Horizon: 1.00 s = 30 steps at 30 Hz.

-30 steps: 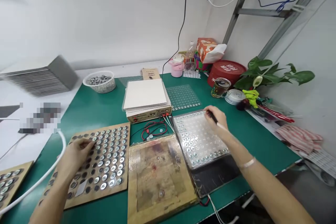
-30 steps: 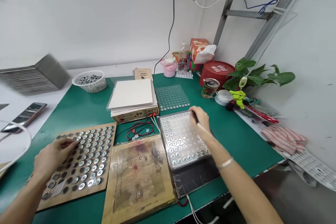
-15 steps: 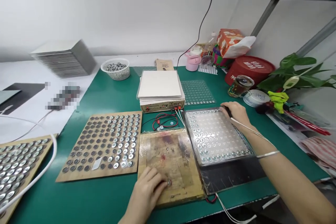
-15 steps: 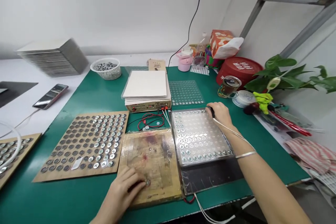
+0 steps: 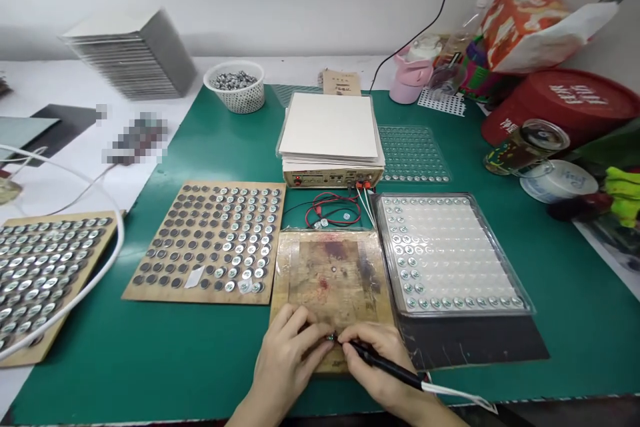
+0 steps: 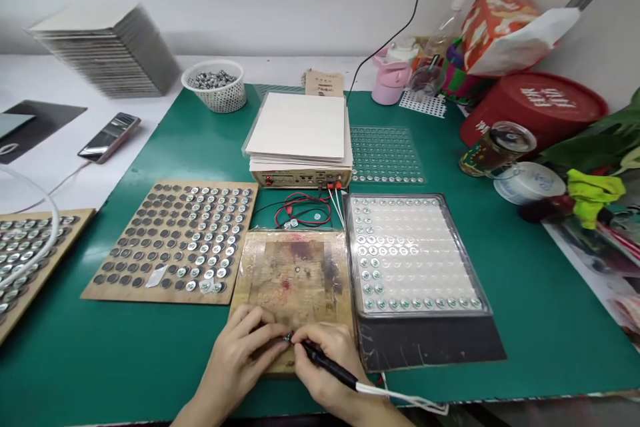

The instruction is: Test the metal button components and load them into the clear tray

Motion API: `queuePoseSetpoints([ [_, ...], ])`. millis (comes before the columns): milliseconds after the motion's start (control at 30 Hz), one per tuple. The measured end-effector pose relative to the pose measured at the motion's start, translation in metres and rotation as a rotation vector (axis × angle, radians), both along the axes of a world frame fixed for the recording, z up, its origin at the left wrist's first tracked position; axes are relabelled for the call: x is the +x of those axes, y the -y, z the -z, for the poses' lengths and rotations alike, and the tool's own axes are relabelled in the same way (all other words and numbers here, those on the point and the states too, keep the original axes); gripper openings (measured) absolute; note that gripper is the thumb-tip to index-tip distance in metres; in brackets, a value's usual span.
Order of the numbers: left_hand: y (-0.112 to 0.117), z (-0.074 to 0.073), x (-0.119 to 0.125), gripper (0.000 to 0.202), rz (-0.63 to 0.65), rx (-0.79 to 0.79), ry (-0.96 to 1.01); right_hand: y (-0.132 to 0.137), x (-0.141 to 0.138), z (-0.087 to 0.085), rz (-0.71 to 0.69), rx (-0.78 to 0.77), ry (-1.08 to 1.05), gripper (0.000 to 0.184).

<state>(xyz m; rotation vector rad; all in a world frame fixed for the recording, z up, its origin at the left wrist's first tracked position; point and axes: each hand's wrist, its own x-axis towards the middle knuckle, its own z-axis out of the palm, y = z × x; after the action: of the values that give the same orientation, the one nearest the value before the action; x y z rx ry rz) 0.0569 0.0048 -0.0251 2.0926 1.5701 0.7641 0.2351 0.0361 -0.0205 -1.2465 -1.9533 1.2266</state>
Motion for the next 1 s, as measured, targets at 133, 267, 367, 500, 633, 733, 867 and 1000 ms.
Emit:
queuePoseSetpoints([
  [133,-0.001,0.0,0.0,0.01,0.001,0.0,0.016,-0.002,0.004,-0.001,-0.039,0.026,0.032,0.017],
  [267,-0.001,-0.003,0.005,0.009,-0.014,-0.003,0.038,-0.003,0.002,-0.001,-0.073,0.02,0.091,0.018],
  [367,-0.003,-0.01,-0.005,0.01,0.001,-0.031,0.056,-0.006,0.002,0.001,-0.109,0.002,0.128,0.019],
  [500,-0.006,-0.017,-0.062,0.019,-0.225,0.018,-0.057,-0.008,0.005,0.006,-0.099,0.004,0.122,0.02],
  [633,-0.003,-0.008,-0.14,0.062,-0.532,0.065,-0.308,-0.005,0.007,0.009,-0.096,0.013,0.094,0.02],
  [733,0.002,0.005,-0.174,0.086,-0.635,0.039,-0.446,-0.005,0.007,0.007,-0.108,0.009,0.073,0.019],
  [867,0.005,0.012,-0.179,0.094,-0.672,-0.061,-0.471,-0.007,0.003,0.0,-0.084,-0.039,0.062,0.017],
  [1000,0.005,0.007,-0.173,0.104,-0.694,-0.051,-0.488,-0.007,0.002,-0.002,-0.072,-0.05,0.057,0.018],
])
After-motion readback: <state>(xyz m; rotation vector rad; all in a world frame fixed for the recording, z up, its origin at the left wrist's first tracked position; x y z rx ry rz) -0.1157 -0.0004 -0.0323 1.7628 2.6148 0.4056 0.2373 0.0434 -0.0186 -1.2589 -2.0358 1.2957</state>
